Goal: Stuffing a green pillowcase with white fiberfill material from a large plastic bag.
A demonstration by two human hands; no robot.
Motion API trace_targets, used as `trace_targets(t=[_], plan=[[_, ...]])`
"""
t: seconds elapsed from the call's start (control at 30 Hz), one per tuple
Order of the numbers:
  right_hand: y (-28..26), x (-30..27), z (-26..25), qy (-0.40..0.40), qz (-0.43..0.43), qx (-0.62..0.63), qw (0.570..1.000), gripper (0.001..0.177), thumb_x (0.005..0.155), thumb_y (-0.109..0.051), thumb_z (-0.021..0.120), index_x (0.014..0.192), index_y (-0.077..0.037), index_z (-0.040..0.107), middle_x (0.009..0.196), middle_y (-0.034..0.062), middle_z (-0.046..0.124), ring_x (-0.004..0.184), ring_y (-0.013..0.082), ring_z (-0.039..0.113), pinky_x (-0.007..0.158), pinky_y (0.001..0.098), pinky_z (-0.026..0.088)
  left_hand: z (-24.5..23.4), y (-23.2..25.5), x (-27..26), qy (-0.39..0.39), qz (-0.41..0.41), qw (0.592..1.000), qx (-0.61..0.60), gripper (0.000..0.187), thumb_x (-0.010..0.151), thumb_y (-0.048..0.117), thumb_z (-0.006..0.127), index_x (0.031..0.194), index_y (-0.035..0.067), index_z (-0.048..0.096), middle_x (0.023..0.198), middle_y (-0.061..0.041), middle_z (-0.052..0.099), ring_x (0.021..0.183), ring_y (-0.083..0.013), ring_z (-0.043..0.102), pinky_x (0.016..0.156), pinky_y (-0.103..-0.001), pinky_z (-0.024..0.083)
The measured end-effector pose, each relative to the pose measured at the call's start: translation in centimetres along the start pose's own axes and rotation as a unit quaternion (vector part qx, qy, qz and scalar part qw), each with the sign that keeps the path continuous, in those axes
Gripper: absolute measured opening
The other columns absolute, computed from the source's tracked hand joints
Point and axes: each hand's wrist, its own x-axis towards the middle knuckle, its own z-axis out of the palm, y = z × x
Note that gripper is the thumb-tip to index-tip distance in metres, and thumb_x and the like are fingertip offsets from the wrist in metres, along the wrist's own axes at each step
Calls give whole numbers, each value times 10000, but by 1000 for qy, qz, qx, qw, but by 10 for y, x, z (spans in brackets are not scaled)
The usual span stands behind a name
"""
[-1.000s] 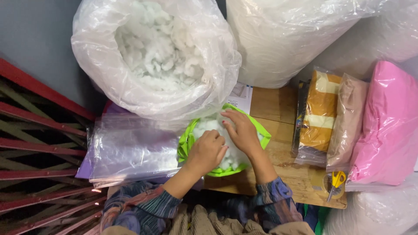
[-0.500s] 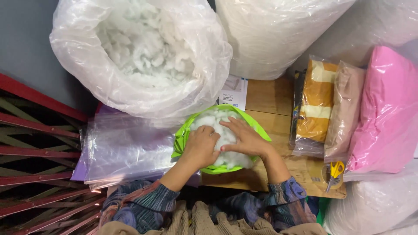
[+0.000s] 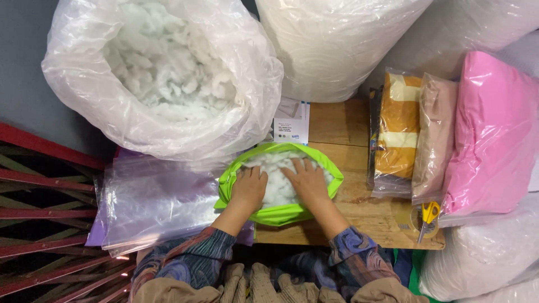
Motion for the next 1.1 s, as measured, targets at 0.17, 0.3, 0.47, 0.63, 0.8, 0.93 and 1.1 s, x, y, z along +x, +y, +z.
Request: trace_targets(t=[0.17, 0.3, 0.47, 0.63, 0.8, 0.93, 1.1], plan=[[17, 4, -7, 5, -9, 31, 999, 831, 759, -132, 824, 1486, -307, 464, 1584, 131, 364, 1441, 429, 373, 1052, 583, 443, -51, 15, -20, 3, 16, 1000, -26, 855, 695, 251, 859, 1421, 26, 467, 1402, -232, 457, 1353, -426, 430, 1129, -576, 340], [-2, -23, -59, 16, -32, 112, 993, 899, 749, -180, 849, 1522, -284, 402, 1614, 145, 318, 1470, 463, 314, 1110, 613, 390, -125, 32, -55, 62, 72, 994, -52, 897, 702, 399, 861, 1443, 43, 502, 1445, -248, 454, 1419, -457, 371, 1093, -593, 367], [-5, -80, -113, 47, 2, 184, 982, 773, 822, -220, 791, 1499, -271, 422, 1541, 173, 391, 1416, 482, 379, 1090, 611, 410, -142, 32, -63, 196, 83, 963, -165, 533, 835, 370, 677, 1288, 92, 641, 1286, -149, 574, 1226, -391, 575, 939, -490, 507], [14, -80, -49, -2, 150, 173, 973, 552, 851, -243, 765, 1291, -221, 433, 1213, 187, 565, 938, 457, 722, 785, 566, 610, -144, 38, -52, 200, 87, 960, -174, 754, 880, 511, 656, 1488, 101, 484, 1522, -273, 363, 1420, -516, 336, 1141, -585, 340], [8, -14, 36, 55, 96, 181, 977, 265, 905, -68, 620, 1151, -121, 538, 1016, 168, 608, 836, 441, 738, 708, 522, 615, -113, 45, -38, -34, 3, 999, -14, 672, 914, 515, 610, 1509, 229, 482, 1603, -203, 291, 1540, -479, 66, 1191, -568, 238], [1, -6, 29, 141, 87, 128, 978, 178, 882, 15, 558, 1040, -51, 606, 919, 143, 633, 786, 404, 746, 694, 486, 627, -110, 45, -30, -31, -2, 1000, -3, 696, 905, 532, 611, 1516, 234, 456, 1574, -186, 329, 1532, -465, 103, 1187, -566, 229], [36, -68, -75, 46, 144, 346, 926, 245, 853, -179, 698, 1092, -136, 727, 1119, 129, 771, 1078, 359, 724, 936, 523, 547, -117, 50, -34, 105, 5, 988, -110, 692, 842, 474, 626, 1435, 123, 553, 1490, -200, 462, 1475, -450, 291, 1117, -579, 315]])
